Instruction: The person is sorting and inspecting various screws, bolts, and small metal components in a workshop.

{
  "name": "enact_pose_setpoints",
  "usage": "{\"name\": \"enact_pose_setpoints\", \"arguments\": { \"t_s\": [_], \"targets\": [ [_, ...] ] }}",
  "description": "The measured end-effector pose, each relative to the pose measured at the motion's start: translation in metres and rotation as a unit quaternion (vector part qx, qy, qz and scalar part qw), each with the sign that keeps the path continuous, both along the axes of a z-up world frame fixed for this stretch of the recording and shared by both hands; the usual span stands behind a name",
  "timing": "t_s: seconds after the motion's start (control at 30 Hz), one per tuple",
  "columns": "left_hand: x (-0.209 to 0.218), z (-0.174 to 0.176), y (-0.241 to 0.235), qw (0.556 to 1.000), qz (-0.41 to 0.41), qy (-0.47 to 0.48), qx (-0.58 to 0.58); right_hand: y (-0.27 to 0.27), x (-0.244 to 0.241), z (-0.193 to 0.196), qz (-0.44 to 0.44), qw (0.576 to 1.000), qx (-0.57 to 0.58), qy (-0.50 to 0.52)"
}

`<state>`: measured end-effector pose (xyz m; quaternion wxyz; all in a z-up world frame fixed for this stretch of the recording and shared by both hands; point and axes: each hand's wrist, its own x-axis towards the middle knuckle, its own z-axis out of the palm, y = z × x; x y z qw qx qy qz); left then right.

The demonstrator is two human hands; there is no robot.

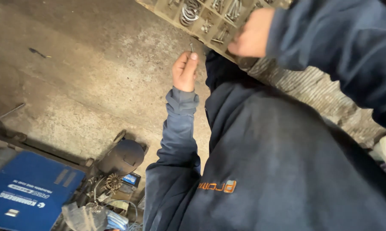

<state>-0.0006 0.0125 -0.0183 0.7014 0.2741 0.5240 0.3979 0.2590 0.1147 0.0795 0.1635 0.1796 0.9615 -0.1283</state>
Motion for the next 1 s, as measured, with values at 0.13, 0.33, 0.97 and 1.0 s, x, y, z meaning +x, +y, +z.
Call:
{"name": "enact_pose_setpoints", "arguments": {
  "t_s": [0.13, 0.33, 0.97, 1.0],
  "targets": [
    [-0.003, -0.004, 0.001, 1.0, -0.006, 0.001, 0.012, -0.037, 0.045, 0.003, -0.366, 0.897, -0.076, 0.233],
    [0.021, 0.053, 0.036, 0.972, -0.122, 0.133, 0.15, -0.078, 0.052, -0.005, -0.718, 0.503, -0.344, 0.335],
    [0.127, 0.075, 0.104, 0.728, -0.339, 0.499, 0.326, -0.162, 0.093, -0.028, -0.746, 0.419, -0.339, 0.391],
    [0.129, 0.073, 0.104, 0.71, -0.341, 0.515, 0.338, -0.168, 0.095, -0.03, -0.75, 0.393, -0.353, 0.397]
  ]
}}
